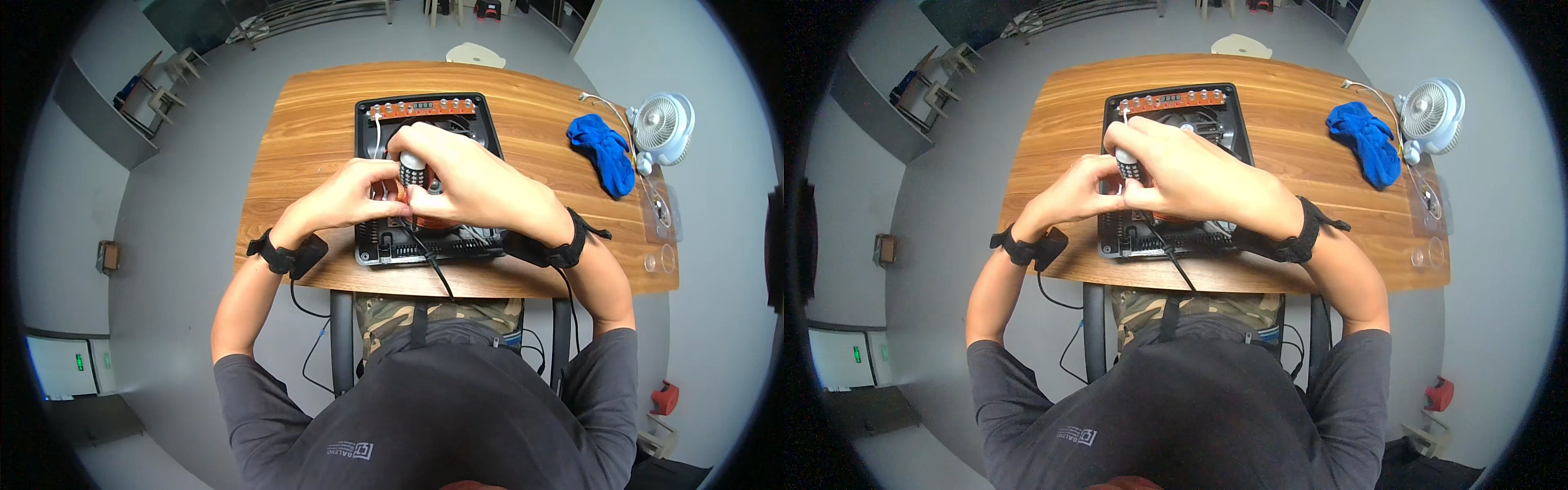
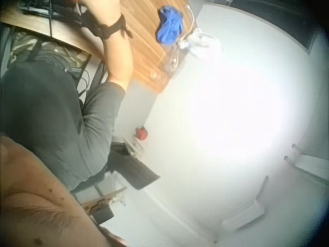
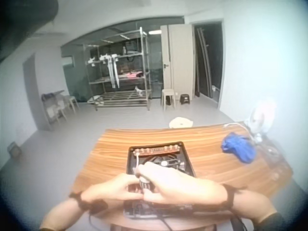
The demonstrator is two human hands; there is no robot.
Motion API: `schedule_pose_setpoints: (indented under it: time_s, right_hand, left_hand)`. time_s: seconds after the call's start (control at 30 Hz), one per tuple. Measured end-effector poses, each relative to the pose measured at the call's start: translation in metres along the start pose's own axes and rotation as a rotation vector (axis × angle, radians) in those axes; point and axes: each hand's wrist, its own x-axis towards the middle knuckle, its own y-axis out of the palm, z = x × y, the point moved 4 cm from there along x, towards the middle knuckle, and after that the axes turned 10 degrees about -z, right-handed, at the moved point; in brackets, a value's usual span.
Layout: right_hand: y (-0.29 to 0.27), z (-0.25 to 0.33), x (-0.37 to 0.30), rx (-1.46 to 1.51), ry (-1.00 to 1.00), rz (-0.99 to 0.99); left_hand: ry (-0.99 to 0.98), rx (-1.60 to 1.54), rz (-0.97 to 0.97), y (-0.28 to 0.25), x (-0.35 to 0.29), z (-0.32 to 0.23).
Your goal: The person uses a screwdriver to remove screws from the bottom of a black electronic device. They then open the casing to reveal the internal components, including a copper-colored disc, and continue to unscrew internal parts.
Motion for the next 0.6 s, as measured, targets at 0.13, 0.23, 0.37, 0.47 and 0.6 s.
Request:
schedule_pose_setpoints:
  time_s: [0.13,0.23,0.37,0.47,0.6]
  right_hand:
    - [0.0040,0.0009,-0.0041,-0.040,0.057,0.049]
    - [0.0066,0.0009,-0.0045,-0.038,0.044,0.044]
    - [0.0079,0.0021,-0.0049,-0.060,-0.043,0.033]
    - [0.0068,0.0067,-0.0045,-0.070,-0.003,0.054]
    - [0.0053,0.0103,-0.0030,-0.064,0.043,0.089]
  left_hand:
    - [0.045,0.097,-0.041,0.0042,0.0008,-0.0011]
    - [0.031,0.034,-0.072,0.0063,-0.0013,0.0012]
    - [-0.018,0.032,-0.052,0.0046,-0.0040,-0.0040]
    - [-0.010,0.052,-0.053,0.0041,-0.0061,-0.0004]
    - [-0.059,0.068,-0.028,0.0028,-0.0064,-0.0014]
